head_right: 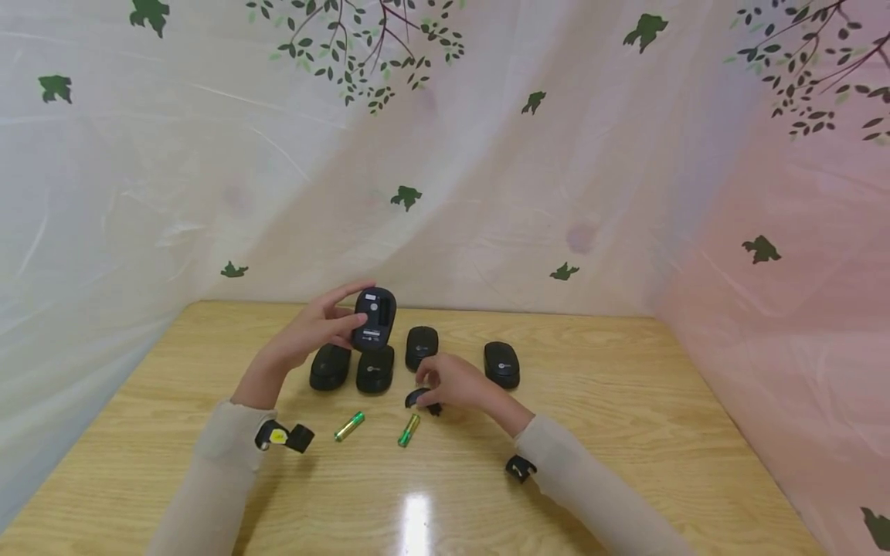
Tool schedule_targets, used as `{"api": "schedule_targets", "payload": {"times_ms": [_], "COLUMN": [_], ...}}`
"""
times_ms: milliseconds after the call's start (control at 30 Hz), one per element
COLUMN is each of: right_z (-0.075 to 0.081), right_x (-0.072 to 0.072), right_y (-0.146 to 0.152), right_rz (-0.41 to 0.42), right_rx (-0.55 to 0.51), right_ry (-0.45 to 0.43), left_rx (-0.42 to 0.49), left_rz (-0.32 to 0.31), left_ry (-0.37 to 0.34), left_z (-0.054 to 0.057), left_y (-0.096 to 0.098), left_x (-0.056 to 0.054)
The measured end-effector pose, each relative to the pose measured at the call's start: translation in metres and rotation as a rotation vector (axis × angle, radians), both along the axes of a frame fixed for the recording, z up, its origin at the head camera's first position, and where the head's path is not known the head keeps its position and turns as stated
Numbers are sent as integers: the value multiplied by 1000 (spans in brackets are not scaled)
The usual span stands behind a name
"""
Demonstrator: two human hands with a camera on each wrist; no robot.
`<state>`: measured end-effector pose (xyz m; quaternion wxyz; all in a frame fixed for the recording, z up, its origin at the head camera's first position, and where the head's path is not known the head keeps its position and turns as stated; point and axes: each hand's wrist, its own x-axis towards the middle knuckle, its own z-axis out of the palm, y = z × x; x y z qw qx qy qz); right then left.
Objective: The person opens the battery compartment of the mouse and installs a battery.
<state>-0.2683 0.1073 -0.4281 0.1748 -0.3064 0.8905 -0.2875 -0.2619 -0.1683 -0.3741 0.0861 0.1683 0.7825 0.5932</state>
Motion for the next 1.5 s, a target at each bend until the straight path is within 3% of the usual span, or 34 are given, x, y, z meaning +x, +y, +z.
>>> {"api": "schedule_targets", "payload": {"times_ms": [267, 500, 800, 1167, 1333, 1500], "right_z": [5, 2, -1, -2, -1, 13], "right_x": [10, 21, 28, 28, 16, 4], "right_y": [-1, -8, -18, -23, -22, -21], "right_rz": [225, 356, 403, 379, 390, 370], "right_rx": [-82, -31, 41, 76, 21, -77], "right_ry": [64, 68, 59, 54, 59, 47], "left_rx": [12, 16, 5, 11, 23, 45], "left_rz": [-3, 0, -4, 10, 14, 29], "left_ry": [-11, -12, -7, -19, -10, -2], "left_z": [1, 0, 1, -2, -8, -15], "left_y": [-1, -1, -2, -1, 0, 1], "left_x": [0, -1, 0, -2, -5, -7]}}
